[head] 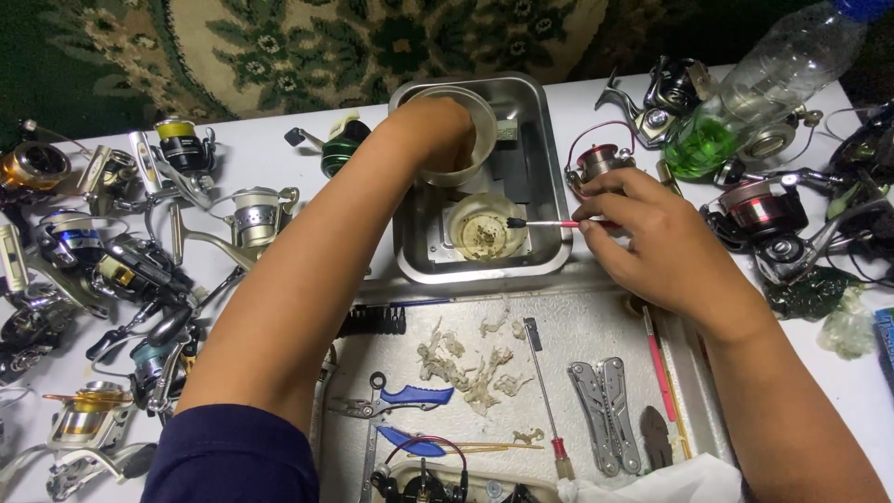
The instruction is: Cleaning and servicing internal components of fishing reels, specifically bearings and gears, using a cloth and small tools.
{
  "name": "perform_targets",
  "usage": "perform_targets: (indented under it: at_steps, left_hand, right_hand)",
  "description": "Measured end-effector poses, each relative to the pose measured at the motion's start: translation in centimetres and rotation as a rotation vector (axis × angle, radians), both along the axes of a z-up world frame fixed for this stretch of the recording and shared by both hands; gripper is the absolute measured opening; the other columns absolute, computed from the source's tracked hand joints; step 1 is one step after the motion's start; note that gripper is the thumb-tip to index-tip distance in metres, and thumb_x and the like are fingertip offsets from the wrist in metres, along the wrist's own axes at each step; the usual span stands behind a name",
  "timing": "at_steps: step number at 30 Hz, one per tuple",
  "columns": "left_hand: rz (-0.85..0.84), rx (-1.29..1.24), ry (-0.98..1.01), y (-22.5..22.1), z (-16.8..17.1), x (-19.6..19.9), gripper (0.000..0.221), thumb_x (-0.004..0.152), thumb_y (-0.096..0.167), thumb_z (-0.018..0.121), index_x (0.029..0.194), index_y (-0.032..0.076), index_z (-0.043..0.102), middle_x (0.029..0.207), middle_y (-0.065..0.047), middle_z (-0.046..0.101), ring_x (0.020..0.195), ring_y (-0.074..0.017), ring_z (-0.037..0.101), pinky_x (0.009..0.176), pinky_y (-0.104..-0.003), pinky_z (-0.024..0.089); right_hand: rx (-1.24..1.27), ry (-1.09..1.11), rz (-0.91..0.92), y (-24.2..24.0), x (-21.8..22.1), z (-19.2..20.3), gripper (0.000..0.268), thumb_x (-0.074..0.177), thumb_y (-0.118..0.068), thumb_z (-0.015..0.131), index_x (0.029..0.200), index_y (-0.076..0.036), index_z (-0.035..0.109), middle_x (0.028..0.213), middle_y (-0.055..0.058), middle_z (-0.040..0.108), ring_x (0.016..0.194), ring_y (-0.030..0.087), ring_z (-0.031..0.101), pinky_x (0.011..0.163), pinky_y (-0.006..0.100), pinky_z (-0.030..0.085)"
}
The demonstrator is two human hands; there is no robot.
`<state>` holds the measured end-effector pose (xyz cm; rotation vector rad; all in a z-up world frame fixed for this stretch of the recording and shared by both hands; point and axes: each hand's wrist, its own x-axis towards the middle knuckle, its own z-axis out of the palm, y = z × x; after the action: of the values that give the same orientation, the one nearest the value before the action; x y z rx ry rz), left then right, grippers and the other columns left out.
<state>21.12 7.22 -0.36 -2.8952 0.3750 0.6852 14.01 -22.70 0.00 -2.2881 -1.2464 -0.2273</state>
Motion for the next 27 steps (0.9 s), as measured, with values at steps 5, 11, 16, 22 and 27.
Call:
perform_targets:
  at_steps: [5, 11, 16, 22, 27]
  left_hand:
    - [0.027, -0.05, 0.01, 0.5, -0.5, 0.4, 0.022, 0.094, 0.017, 0.06, 0.093, 0.015, 0.082, 0.089, -0.012, 0.071, 0.074, -0.0305, 0.063, 0.063, -0.042, 0.051]
    - [0.133, -0.261, -0.066, 1.3, 2.2, -1.3, 0.013, 0.084, 0.018, 0.065, 0.077, 0.022, 0.076, 0.08, 0.0, 0.072, 0.074, -0.024, 0.064, 0.062, -0.039, 0.05]
    - [0.206, -0.548, -0.189, 3.6, 1.8, -1.3, 0.013, 0.084, 0.011, 0.071, 0.089, 0.016, 0.083, 0.092, -0.001, 0.079, 0.089, -0.0152, 0.074, 0.078, -0.035, 0.059]
    - [0.421, -0.833, -0.382, 3.7, 3.3, -4.6, 0.008, 0.09, 0.02, 0.076, 0.091, 0.015, 0.081, 0.094, -0.001, 0.08, 0.089, -0.0136, 0.074, 0.078, -0.034, 0.059]
    - [0.618, -1.392, -0.405, 2.4, 2.5, -7.8, 0.019, 0.089, 0.012, 0.074, 0.105, 0.003, 0.077, 0.081, -0.01, 0.076, 0.067, -0.0119, 0.07, 0.067, -0.026, 0.062]
  right_hand:
    - [0.01, -0.009, 0.023, 0.0, 0.0, 0.1, 0.023, 0.095, -0.008, 0.065, 0.112, 0.007, 0.071, 0.113, 0.017, 0.067, 0.1, 0.032, 0.068, 0.089, 0.043, 0.055]
    - [-0.009, 0.016, -0.008, -0.1, 0.2, 0.2, 0.017, 0.096, -0.009, 0.062, 0.106, 0.0, 0.073, 0.099, 0.012, 0.074, 0.09, 0.027, 0.069, 0.08, 0.041, 0.053]
    - [0.038, 0.182, -0.111, 0.4, -0.2, 1.4, 0.022, 0.102, -0.014, 0.058, 0.116, -0.005, 0.073, 0.108, 0.01, 0.072, 0.101, 0.024, 0.067, 0.086, 0.036, 0.05]
    - [0.065, 0.528, -0.329, 2.7, -0.9, 4.4, 0.03, 0.099, -0.011, 0.059, 0.129, -0.007, 0.06, 0.099, 0.005, 0.067, 0.077, 0.016, 0.058, 0.065, 0.03, 0.046]
    - [0.406, 0.74, -0.267, 4.0, -1.2, 5.3, 0.021, 0.098, -0.001, 0.058, 0.113, -0.003, 0.073, 0.077, 0.012, 0.067, 0.066, 0.015, 0.059, 0.045, 0.025, 0.046]
